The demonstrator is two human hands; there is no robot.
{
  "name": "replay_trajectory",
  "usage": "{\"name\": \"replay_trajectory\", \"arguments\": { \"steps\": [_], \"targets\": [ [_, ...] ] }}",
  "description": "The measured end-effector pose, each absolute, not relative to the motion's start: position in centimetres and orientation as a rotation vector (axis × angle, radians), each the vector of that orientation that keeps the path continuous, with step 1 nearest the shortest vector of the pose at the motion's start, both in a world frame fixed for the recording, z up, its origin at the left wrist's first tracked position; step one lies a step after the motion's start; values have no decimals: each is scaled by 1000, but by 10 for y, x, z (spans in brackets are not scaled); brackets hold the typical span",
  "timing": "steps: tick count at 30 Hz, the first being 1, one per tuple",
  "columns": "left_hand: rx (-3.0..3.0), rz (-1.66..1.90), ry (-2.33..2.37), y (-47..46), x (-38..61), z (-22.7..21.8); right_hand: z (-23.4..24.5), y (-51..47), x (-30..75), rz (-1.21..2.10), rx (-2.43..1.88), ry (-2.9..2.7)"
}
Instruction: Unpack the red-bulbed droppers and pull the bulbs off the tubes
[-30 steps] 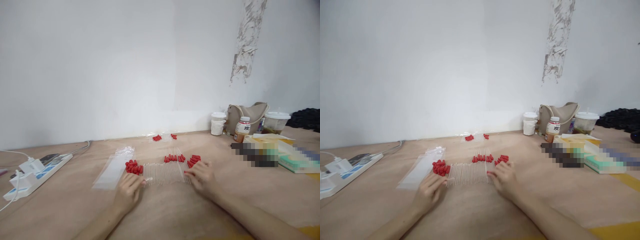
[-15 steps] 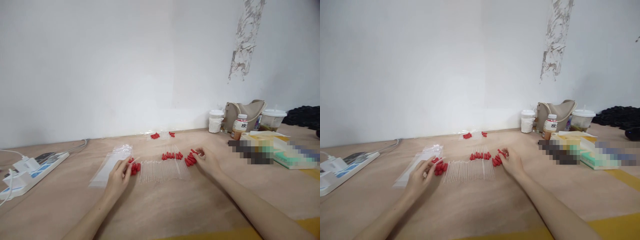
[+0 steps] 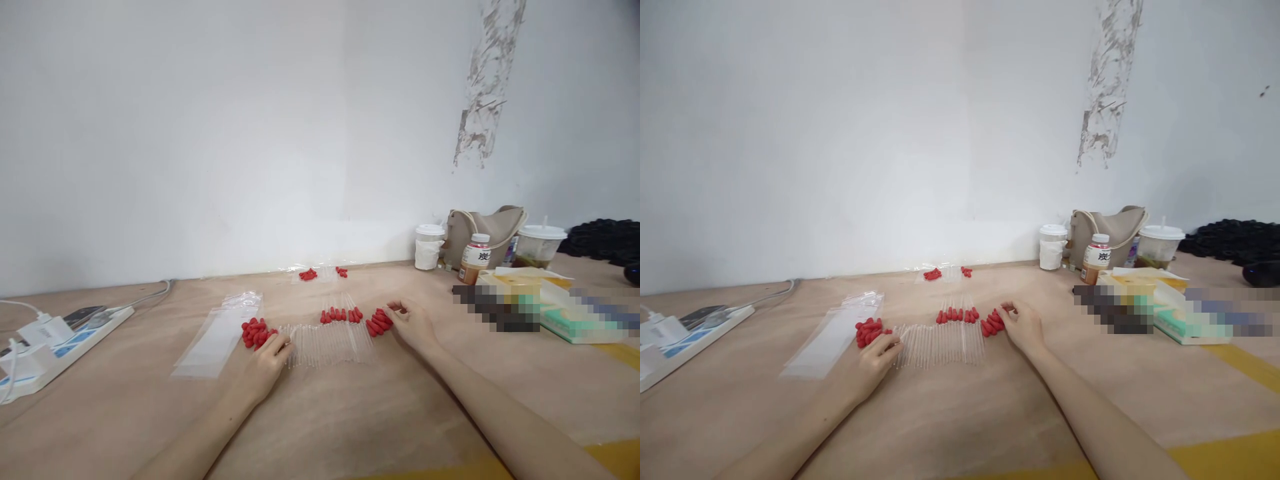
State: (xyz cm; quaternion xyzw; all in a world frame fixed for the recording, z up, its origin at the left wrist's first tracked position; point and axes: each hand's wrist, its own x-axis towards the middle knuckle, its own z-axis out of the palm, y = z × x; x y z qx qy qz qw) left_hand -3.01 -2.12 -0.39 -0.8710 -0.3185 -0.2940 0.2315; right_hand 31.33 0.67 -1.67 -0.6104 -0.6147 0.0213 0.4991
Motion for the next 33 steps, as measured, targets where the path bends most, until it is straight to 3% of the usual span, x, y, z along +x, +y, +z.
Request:
{"name": "replay_trajectory", "arguments": {
  "steps": [6,18,24,33],
  "targets": [
    [-2442,-791,-965,-22,-27,-3,-21,12,311,136,-1461,-1455],
    [-2580,-782,-1026,-26,-24,-4,-1,-12,295,-24,-1504,-1744],
    [-2539,-844,-1048,-29,-24,-1,-4,-11,297,-53,-1554,-1557],
    [-2522,-679,-988,-41,-42,20,42,39,281,187,-2039,-1665]
  ]
}}
